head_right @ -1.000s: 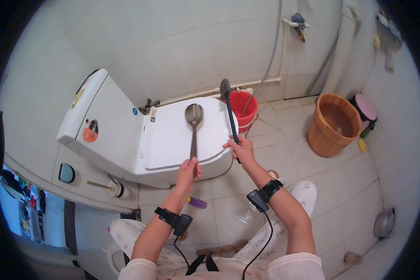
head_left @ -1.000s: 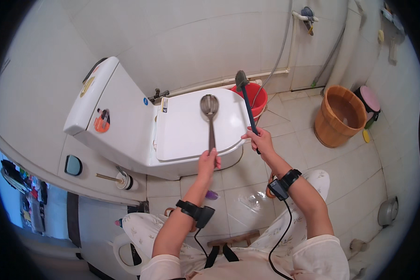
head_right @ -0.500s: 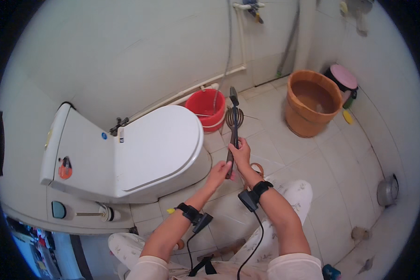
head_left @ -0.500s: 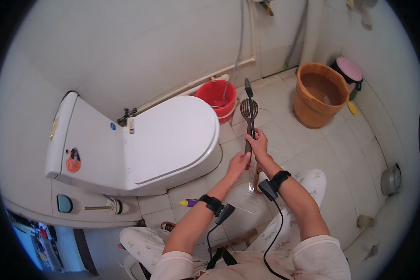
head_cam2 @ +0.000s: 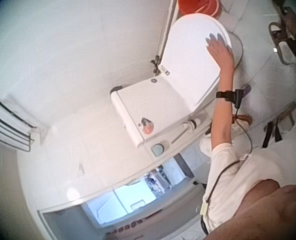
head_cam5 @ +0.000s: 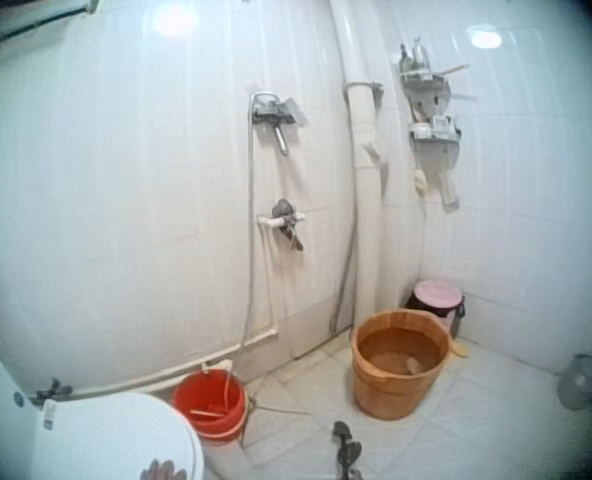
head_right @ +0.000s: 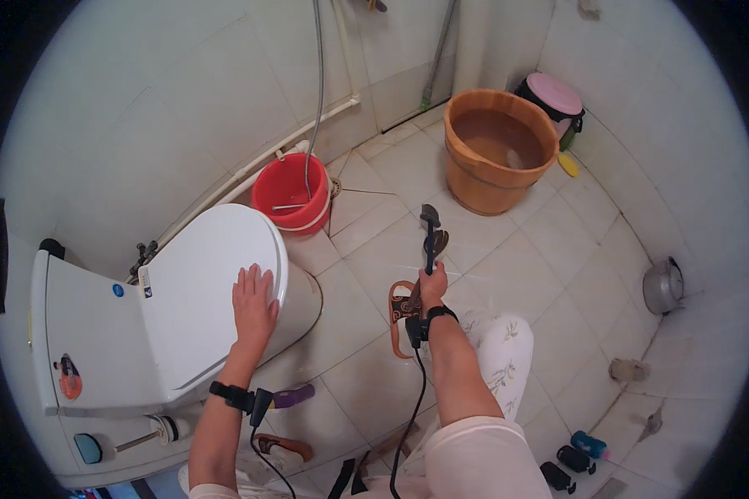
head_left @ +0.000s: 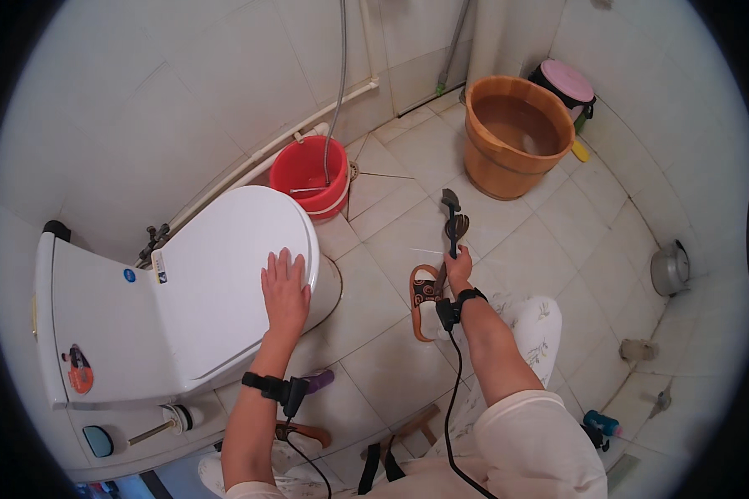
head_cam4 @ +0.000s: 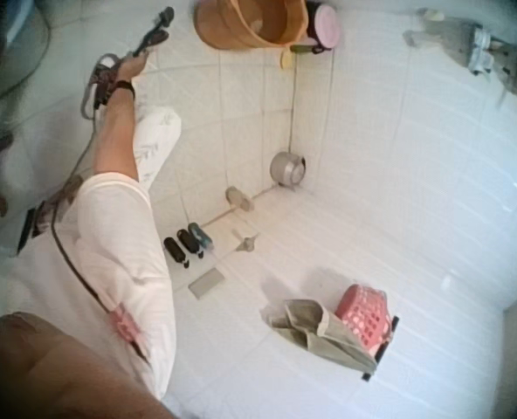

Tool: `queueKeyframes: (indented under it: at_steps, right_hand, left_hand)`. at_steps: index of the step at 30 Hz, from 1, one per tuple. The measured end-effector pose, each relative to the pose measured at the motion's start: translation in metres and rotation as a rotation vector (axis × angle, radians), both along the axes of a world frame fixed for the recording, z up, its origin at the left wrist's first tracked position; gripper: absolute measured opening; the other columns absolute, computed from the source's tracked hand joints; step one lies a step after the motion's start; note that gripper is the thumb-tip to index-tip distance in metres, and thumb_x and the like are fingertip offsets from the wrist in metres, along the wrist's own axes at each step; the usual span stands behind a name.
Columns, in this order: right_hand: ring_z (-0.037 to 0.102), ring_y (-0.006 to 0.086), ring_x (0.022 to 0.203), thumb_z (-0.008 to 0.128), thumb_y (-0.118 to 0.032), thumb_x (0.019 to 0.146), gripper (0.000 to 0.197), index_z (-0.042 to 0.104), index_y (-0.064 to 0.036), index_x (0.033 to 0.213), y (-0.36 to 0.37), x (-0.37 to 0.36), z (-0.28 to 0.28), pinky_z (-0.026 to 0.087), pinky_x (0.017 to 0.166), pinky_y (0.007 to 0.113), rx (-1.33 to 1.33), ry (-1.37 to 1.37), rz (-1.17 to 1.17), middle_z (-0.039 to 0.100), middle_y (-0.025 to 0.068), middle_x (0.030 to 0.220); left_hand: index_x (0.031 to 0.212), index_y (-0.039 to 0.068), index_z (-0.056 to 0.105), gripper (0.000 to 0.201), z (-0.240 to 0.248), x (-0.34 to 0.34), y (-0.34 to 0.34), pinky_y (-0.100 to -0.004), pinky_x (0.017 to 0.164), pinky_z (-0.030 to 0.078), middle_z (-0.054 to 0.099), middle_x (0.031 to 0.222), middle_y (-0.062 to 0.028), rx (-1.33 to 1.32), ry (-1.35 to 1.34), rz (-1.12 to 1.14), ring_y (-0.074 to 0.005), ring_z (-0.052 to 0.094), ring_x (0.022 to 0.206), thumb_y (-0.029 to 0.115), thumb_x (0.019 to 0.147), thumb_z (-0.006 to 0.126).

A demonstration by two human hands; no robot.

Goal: The person cleans a toilet using two different brushes and a bottle of liquid cleaner. They scrub the exterior hinges and rim with one brush, then apply liquid to the interior bowl and scrub it with a toilet brush.

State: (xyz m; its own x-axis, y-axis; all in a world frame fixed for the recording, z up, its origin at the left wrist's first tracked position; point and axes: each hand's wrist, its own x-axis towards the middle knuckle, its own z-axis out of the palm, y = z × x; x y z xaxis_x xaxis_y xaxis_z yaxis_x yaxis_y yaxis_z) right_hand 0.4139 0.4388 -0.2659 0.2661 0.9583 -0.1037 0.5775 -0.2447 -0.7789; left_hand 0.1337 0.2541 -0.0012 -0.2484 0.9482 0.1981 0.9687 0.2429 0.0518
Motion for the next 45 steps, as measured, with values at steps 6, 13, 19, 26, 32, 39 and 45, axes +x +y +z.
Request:
queueKeyframes:
  at_steps: [6,13,19,26,32,39,45]
  right_hand:
    - [0.061,0.0301,0.068,0.07,-0.025,0.069,0.057,0.048,0.0049,0.112,0.015,0.003,-0.005,0.047,0.063,0.037,0.047,0.165,0.031,0.063,0.0194,0.075]
    - [0.061,0.029,0.069,0.063,-0.017,0.073,0.04,0.052,-0.0029,0.109,-0.009,-0.025,-0.005,0.046,0.062,0.037,0.15,0.057,0.117,0.062,0.014,0.069]
    - [0.056,0.012,0.059,0.056,-0.008,0.08,0.038,0.047,-0.0019,0.117,-0.006,-0.088,0.076,0.042,0.055,0.025,0.239,0.671,0.187,0.058,0.0056,0.064]
    - [0.054,0.0077,0.062,0.056,-0.007,0.08,0.043,0.044,-0.0021,0.121,-0.02,-0.127,0.206,0.04,0.056,0.02,0.264,0.838,0.545,0.059,0.0041,0.069]
    - [0.042,0.007,0.055,0.057,-0.006,0.076,0.04,0.051,-0.0055,0.115,-0.06,-0.109,0.293,0.037,0.053,0.022,0.196,0.593,0.934,0.046,-0.0013,0.062]
    - [0.059,0.0302,0.068,0.058,-0.012,0.073,0.038,0.054,-0.0086,0.11,-0.117,-0.141,0.326,0.047,0.063,0.037,0.37,0.242,1.411,0.06,0.0166,0.077]
    - [0.058,0.0331,0.074,0.056,-0.011,0.075,0.03,0.055,-0.0088,0.105,-0.147,-0.203,0.324,0.046,0.065,0.042,0.515,0.01,1.596,0.06,0.0162,0.077]
  left_hand:
    - [0.124,0.008,0.044,0.061,0.011,0.014,0.028,-0.0531,0.101,0.021,0.033,0.135,-0.0162,-0.099,0.101,-0.045,-0.0378,0.023,0.128,-0.003,0.066,0.056]
    - [0.126,0.01,0.042,0.048,-0.008,0.008,0.029,-0.0549,0.101,0.02,0.032,0.136,-0.0174,-0.023,0.207,-0.083,-0.0399,0.025,0.127,0.008,0.078,0.045]
    - [0.116,0.008,0.05,0.04,0.036,0.002,0.023,-0.0563,0.099,0.022,0.035,0.133,-0.017,0.108,0.213,-0.103,-0.0404,0.031,0.123,0.006,0.076,0.048]
    - [0.112,0.009,0.054,0.049,0.168,-0.024,-0.029,-0.0572,0.098,0.022,0.04,0.132,-0.0096,0.229,0.287,-0.102,-0.0328,0.034,0.123,0.003,0.064,0.058]
    - [0.12,0.012,0.049,0.054,0.262,-0.075,-0.098,-0.054,0.1,0.022,0.039,0.134,-0.0053,0.319,0.453,0.075,-0.0295,0.032,0.126,0.004,0.068,0.057]
    - [0.125,0.015,0.045,0.052,0.315,-0.135,-0.189,-0.053,0.101,0.023,0.038,0.135,-0.0021,0.306,0.646,0.392,-0.0272,0.03,0.128,0.008,0.075,0.055]
    - [0.125,0.019,0.046,0.046,0.319,-0.171,-0.234,-0.0511,0.101,0.024,0.041,0.132,-0.0036,0.251,0.764,0.525,-0.0254,0.032,0.127,0.014,0.08,0.054]
